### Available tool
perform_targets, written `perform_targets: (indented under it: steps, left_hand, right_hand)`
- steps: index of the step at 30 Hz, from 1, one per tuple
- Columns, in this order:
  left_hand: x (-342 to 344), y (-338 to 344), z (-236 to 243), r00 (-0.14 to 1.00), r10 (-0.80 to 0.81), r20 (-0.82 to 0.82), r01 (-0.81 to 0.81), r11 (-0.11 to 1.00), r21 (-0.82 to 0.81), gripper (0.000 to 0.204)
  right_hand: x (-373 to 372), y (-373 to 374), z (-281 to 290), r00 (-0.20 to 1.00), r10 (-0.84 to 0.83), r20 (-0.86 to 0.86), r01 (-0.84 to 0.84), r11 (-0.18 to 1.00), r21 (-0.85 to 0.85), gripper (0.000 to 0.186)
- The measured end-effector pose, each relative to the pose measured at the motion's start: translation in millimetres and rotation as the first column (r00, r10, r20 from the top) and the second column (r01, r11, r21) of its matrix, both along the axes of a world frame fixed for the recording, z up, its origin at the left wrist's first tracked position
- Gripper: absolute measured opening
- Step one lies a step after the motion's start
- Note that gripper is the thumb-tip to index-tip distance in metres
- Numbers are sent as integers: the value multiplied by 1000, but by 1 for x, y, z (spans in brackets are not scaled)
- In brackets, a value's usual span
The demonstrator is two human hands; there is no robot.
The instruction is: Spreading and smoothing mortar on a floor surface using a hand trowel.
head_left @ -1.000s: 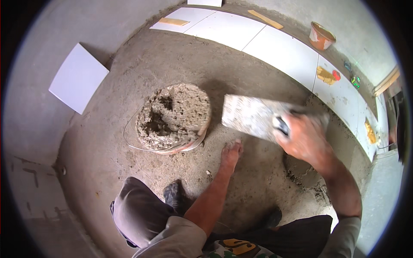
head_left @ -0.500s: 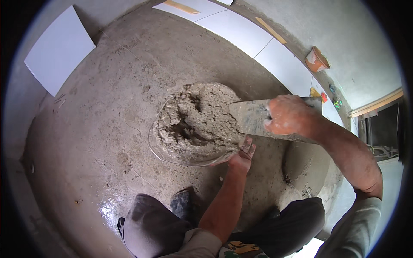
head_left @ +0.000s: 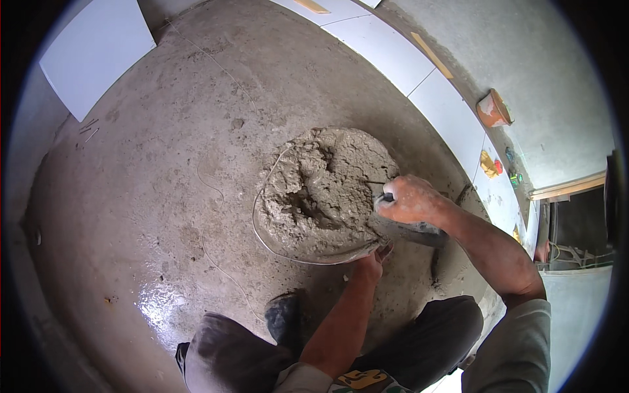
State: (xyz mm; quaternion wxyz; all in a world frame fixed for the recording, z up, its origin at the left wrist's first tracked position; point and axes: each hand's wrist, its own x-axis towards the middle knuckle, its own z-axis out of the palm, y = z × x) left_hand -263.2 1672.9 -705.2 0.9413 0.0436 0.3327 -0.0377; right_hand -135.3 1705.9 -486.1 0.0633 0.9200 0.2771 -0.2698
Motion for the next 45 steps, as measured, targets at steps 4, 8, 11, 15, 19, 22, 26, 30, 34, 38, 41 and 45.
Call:
perform_targets:
  steps: [4, 8, 11, 15, 19, 22, 26, 30, 34, 38, 41, 45]
  left_hand:
    - [-6, -1, -17, 998, -25, 54, 21, 996, 85, 35]
    - [7, -1, 13, 996, -26, -85, 28, 999, 17, 35]
    - [4, 3, -3, 994, -50, -97, 62, 991, 115, 33]
    - [12, 6, 14, 988, -86, -131, 108, 980, 168, 31]
    - [8, 11, -13, 956, -163, -243, 255, 872, 418, 28]
    - [17, -7, 15, 924, -307, -229, 379, 822, 425, 27]
    - [12, -2, -14, 941, -313, -131, 339, 844, 416, 19]
    - [15, -2, -21, 851, -500, -162, 503, 685, 527, 27]
    - [10, -48, 0, 763, -601, -237, 610, 551, 569, 29]
    - [12, -70, 4, 718, -618, -319, 650, 433, 624, 31]
    - [20, -86, 3, 695, -655, -297, 638, 371, 675, 32]
    - [26, -118, 6, 676, -670, -306, 637, 324, 699, 33]
  right_hand:
    - [-10, 0, 1, 1000, -9, 24, 7, 996, 92, 33]
    - [-19, -25, 10, 996, -3, 91, -11, 988, 154, 34]
    - [-21, -27, 11, 998, -47, 41, 35, 967, 251, 36]
    - [-10, -50, 1, 968, -191, -165, 232, 929, 287, 39]
    - [-20, -56, 5, 967, -148, -206, 225, 877, 425, 39]
    - [-20, -112, 19, 905, -321, -278, 418, 791, 447, 37]
    - [-38, -171, 23, 846, -356, -398, 532, 631, 565, 33]
    - [-95, -270, 11, 690, -583, -429, 719, 486, 496, 38]
    - [-196, -380, -37, 506, -749, -427, 830, 289, 477, 41]
    - [-290, -422, -81, 133, -860, -493, 899, -105, 426, 41]
    - [-347, -448, -112, -128, -888, -441, 835, -337, 436, 41]
    - [-385, -496, -135, -238, -969, -67, 782, -232, 578, 39]
